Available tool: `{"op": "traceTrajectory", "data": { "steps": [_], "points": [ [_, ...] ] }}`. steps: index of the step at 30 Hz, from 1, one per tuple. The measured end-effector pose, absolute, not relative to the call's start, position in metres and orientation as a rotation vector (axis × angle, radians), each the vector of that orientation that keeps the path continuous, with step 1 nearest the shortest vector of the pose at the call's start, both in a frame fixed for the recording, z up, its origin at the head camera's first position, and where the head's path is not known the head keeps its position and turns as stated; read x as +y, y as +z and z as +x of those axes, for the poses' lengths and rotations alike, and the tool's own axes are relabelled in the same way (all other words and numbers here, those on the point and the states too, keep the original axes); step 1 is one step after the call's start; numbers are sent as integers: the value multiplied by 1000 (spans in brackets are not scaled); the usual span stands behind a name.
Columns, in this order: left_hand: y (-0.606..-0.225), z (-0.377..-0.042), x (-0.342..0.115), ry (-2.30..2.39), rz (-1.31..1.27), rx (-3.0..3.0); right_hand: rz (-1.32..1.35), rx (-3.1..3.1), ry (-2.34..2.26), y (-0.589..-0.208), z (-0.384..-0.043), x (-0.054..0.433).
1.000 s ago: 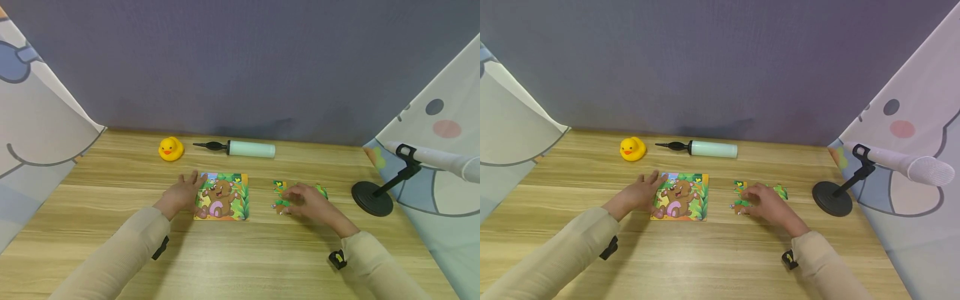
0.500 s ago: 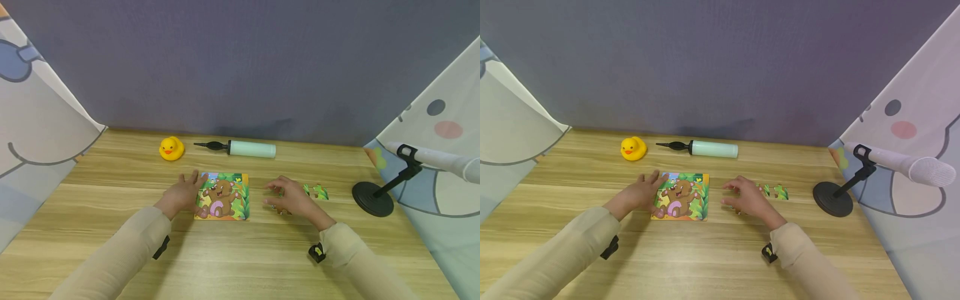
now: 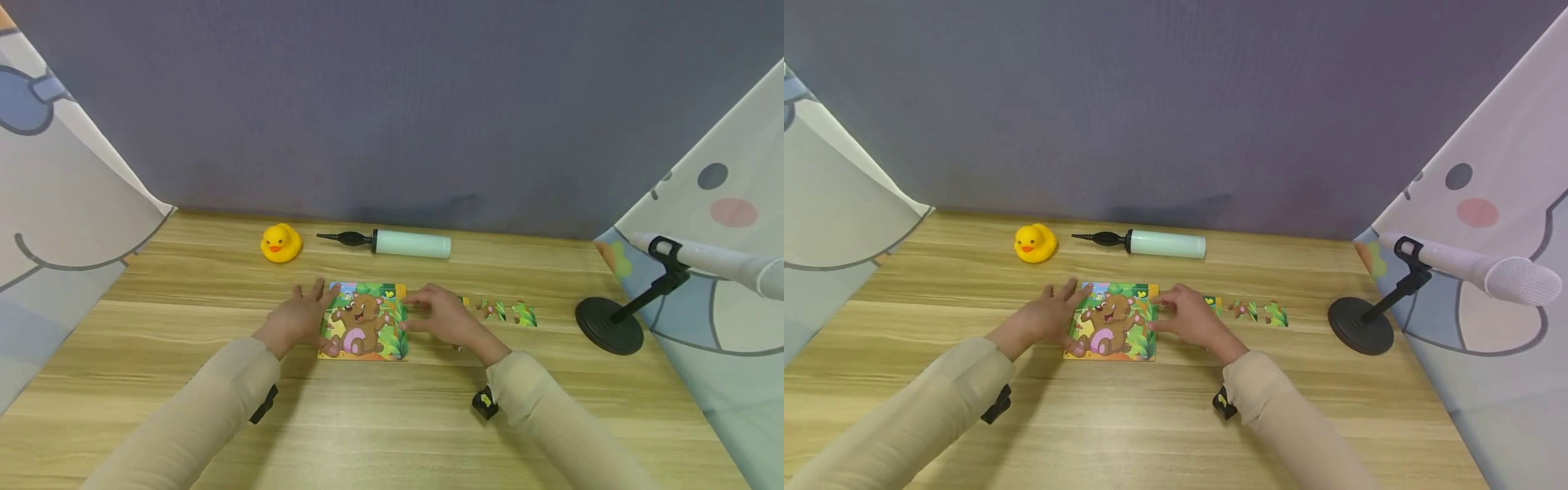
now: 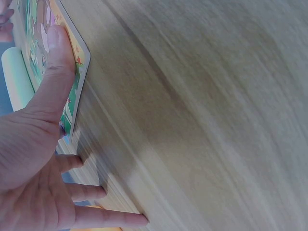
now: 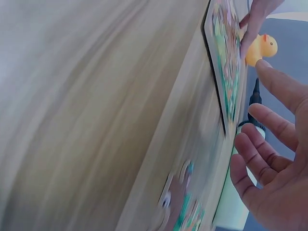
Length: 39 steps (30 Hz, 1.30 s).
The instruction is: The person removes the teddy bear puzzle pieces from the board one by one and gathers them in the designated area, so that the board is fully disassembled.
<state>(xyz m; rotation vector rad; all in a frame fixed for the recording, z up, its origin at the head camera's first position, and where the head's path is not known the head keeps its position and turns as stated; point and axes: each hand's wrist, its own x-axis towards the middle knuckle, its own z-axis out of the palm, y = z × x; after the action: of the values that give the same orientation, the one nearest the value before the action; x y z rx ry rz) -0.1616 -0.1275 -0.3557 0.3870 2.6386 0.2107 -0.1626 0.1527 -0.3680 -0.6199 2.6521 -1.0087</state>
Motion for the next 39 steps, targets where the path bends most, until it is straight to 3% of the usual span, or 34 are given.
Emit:
{"op": "traceTrajectory", "data": {
  "steps": [24, 39],
  "points": [
    [-356, -161, -125, 193, 378, 2636, -705, 2800, -584, -375, -171, 98],
    [-353, -162, -124, 110, 352, 2637, -658, 2771, -643, -375, -176, 90]
  ]
}}
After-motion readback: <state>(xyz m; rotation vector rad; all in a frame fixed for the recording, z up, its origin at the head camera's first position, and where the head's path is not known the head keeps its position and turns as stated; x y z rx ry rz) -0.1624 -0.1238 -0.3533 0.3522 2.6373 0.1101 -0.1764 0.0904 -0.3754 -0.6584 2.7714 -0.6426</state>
